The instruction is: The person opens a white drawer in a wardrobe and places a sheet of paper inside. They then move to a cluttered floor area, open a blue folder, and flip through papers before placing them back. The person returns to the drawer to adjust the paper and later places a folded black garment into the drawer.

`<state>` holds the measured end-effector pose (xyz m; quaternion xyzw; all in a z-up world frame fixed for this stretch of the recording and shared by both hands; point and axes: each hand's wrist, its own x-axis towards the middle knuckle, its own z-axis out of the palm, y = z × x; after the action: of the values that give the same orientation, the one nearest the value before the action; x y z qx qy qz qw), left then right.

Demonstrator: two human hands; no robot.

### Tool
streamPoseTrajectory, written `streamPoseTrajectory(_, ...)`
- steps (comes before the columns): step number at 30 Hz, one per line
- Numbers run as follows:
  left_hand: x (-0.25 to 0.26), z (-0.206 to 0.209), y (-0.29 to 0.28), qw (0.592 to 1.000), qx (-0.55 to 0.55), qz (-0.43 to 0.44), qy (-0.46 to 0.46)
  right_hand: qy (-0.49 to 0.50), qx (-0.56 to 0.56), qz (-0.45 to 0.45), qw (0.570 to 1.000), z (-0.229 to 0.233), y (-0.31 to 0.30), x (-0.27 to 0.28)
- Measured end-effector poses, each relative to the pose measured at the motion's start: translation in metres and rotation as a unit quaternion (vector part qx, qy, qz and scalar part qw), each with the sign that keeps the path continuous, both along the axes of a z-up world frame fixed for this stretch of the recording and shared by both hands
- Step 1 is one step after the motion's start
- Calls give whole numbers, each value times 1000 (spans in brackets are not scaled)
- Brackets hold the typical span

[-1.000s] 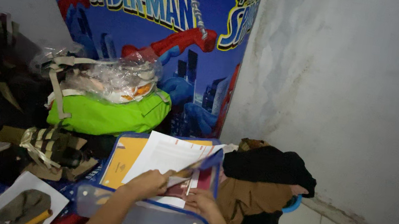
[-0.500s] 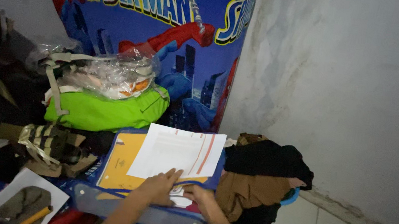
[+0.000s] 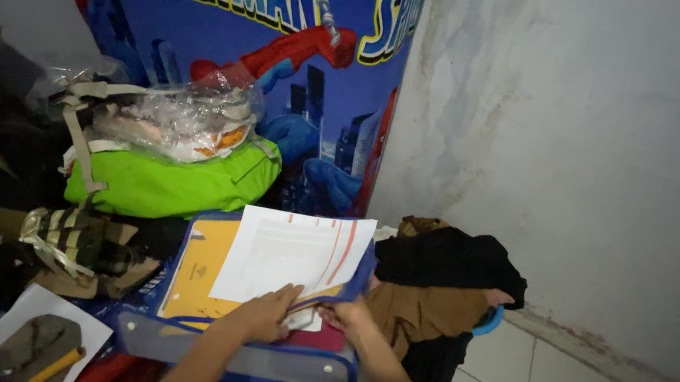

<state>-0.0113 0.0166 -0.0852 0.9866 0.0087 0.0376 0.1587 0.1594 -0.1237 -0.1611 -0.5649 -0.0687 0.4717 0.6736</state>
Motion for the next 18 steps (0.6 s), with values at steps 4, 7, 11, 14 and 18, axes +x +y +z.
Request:
streamPoseTrajectory(4,-7,14,-5,999,-7,40,-7,-26,-55,18,998,40,3,3)
streamPoseTrajectory(7,8,53,-4,973,-16,187,133,-16,-10,57,998,38,3,10)
streamPoseTrajectory(11,10,78,37,981,-10,175,86,-169,-72,-39,982,-9,6,16)
streamPoseTrajectory(14,18,81,61,988,25,146,42,-188,-257,118,941,-21,4,9)
streamPoseTrajectory(18,22,88,72,990,35,128,48,-30,-112,97,988,-40,-9,-31)
